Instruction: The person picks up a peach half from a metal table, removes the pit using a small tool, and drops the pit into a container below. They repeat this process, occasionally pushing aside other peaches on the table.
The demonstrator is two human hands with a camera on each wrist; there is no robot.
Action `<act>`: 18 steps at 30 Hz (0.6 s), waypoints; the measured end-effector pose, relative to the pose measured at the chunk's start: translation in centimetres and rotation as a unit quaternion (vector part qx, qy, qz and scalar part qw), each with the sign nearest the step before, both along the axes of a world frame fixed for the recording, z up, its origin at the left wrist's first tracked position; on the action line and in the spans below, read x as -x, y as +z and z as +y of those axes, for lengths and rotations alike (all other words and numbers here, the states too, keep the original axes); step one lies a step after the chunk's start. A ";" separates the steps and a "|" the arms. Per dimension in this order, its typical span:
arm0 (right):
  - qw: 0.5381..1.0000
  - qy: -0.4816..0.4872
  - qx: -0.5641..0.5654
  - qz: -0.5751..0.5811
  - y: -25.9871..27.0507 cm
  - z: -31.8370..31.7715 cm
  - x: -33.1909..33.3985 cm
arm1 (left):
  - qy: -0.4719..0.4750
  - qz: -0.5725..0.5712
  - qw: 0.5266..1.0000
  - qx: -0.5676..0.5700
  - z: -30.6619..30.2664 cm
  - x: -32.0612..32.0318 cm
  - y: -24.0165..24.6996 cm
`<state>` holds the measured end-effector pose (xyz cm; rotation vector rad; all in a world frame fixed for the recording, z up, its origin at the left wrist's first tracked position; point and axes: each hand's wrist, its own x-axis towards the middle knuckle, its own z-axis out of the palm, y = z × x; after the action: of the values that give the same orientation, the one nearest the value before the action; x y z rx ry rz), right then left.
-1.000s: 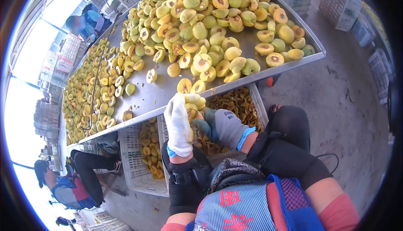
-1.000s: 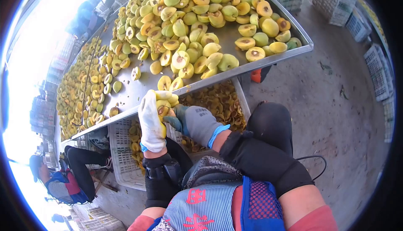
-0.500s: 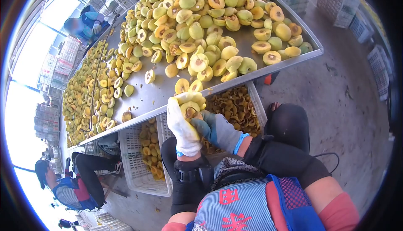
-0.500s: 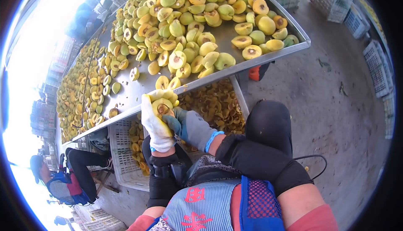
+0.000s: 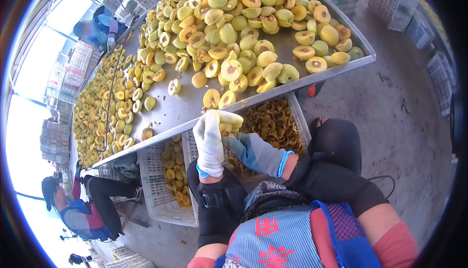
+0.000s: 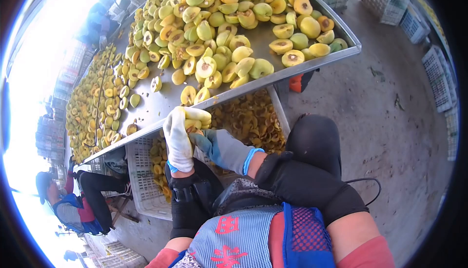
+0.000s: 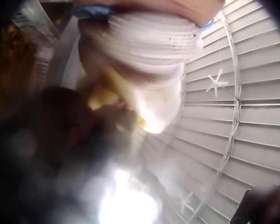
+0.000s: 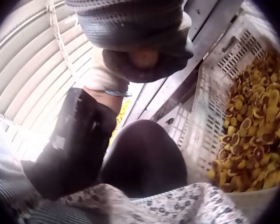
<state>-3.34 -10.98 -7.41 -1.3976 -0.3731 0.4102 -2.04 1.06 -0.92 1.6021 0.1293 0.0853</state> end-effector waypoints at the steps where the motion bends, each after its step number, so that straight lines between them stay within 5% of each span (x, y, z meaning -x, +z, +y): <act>1: 0.999 0.001 -0.036 0.002 -0.1 0.3 0.0 | -0.008 -0.003 1.000 0.020 0.1 0.0 -0.2; 2: 0.986 0.091 -0.054 0.132 -0.2 -0.4 -0.3 | -0.018 -0.008 0.999 0.039 0.2 -0.2 -0.5; 4: 0.883 0.263 -0.085 0.380 3.9 -2.9 -1.3 | -0.034 -0.039 0.992 0.116 0.2 -0.3 -1.4; 8: 0.743 0.365 -0.335 0.450 1.4 -2.2 -1.5 | -0.019 -0.081 0.976 0.203 -0.6 -1.2 -2.0; 11: 0.741 0.364 -0.343 0.448 1.0 -1.9 -1.5 | -0.007 -0.035 0.961 0.274 -0.6 -1.5 -2.1; 14: 0.804 0.327 -0.237 0.437 2.7 -2.4 -1.2 | -0.006 -0.006 0.968 0.249 -0.5 -0.9 -1.2; 17: 0.910 0.276 -0.020 0.310 5.0 -3.2 -0.9 | 0.028 0.017 0.934 0.355 1.8 -1.4 -1.9; 18: 0.908 0.294 0.027 0.298 4.3 -2.9 -0.9 | 0.055 -0.016 0.886 0.461 2.9 -1.9 -2.6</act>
<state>-2.48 -13.84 -3.08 -1.1190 -0.2693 1.3172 -0.12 3.96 -3.51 0.6362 0.1977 0.1161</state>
